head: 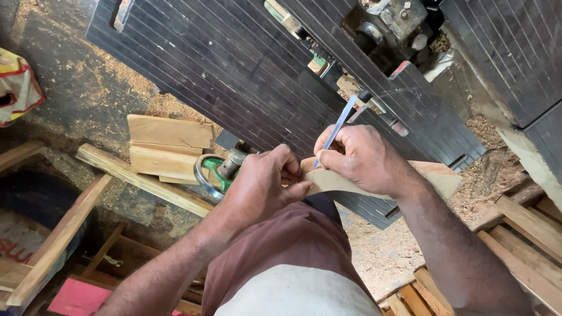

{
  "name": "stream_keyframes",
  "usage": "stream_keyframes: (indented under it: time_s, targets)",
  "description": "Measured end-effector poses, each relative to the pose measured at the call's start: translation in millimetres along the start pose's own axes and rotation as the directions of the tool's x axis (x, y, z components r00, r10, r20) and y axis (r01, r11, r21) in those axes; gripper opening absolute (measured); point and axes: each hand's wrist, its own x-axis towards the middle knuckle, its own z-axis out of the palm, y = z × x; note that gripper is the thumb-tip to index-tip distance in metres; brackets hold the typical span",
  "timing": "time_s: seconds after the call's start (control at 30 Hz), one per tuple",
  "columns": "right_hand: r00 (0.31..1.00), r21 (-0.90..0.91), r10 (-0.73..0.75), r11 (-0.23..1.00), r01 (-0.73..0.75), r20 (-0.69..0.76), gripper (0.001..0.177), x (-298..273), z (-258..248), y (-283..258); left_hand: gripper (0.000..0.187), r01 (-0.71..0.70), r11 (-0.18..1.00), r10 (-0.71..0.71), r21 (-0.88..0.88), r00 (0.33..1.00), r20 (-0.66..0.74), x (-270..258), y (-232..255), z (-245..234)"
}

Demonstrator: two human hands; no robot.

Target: The recorder is marking dimensions and numbers on curved wood pieces using a pencil at a woodworking station.

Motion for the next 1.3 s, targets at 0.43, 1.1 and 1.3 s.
stream_keyframes:
  time_s: [0.43,1.1,1.3]
  targets:
    - [1.000,-0.075,-0.007,0.997,0.005,-0.023,0.019,-0.1,0.0,-0.7,0.031,0.006,0.999,-0.007,-0.039,1.000,-0.029,-0.3,0.2,0.7]
    - [0.999,0.027,-0.017,1.000,0.016,0.037,0.017,1.5,-1.2,1.2,0.030,-0.002,1.000,0.002,0.001,1.000,-0.014,-0.2,-1.4,0.4]
    - [0.999,-0.074,0.042,0.996,-0.042,-0.005,0.016,1.5,-0.1,-7.3,0.032,0.015,0.999,-0.014,0.039,1.000,-0.016,1.0,1.4,-0.6]
